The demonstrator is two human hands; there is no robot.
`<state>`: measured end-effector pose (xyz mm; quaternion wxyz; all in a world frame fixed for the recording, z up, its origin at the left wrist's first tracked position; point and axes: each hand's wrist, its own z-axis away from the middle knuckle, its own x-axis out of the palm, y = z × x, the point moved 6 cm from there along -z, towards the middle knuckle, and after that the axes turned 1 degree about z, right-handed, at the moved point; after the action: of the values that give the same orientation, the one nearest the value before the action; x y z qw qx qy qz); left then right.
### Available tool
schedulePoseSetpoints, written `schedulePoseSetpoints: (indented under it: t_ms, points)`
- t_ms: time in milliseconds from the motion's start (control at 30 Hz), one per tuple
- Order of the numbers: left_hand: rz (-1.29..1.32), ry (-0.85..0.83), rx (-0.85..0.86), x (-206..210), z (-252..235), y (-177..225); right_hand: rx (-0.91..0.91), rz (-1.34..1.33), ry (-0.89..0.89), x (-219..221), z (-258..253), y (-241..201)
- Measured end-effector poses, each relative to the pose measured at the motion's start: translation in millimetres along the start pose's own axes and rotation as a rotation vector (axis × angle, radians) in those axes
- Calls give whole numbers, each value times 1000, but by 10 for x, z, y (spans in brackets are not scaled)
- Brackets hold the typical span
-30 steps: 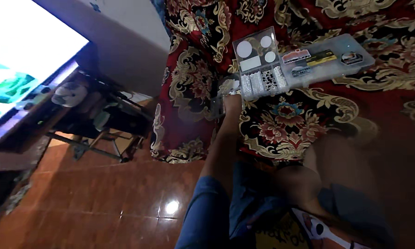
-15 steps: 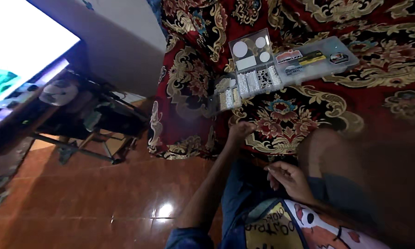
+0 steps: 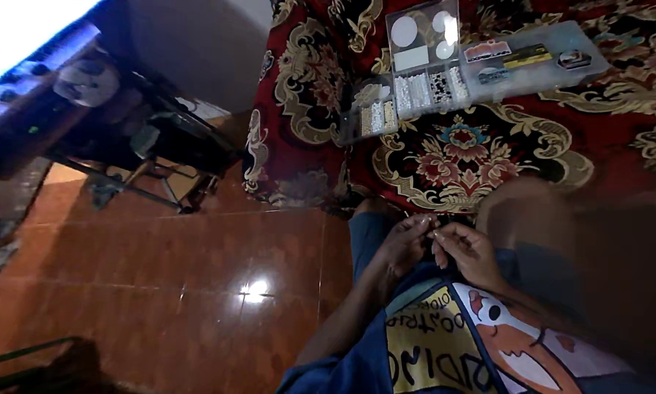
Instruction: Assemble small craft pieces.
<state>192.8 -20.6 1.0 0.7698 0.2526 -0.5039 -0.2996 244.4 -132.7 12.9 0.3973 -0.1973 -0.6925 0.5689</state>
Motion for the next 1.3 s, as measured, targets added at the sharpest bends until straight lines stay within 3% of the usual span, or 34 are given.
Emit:
schedulePoseSetpoints:
  t_ms: [733,1300]
  points:
    - [-7,-70,15,-34,29,-9,7,-31,-17,27,34,9]
    - [-422,-212,220,-116,25,362,25,-23,-76,78,44,-1]
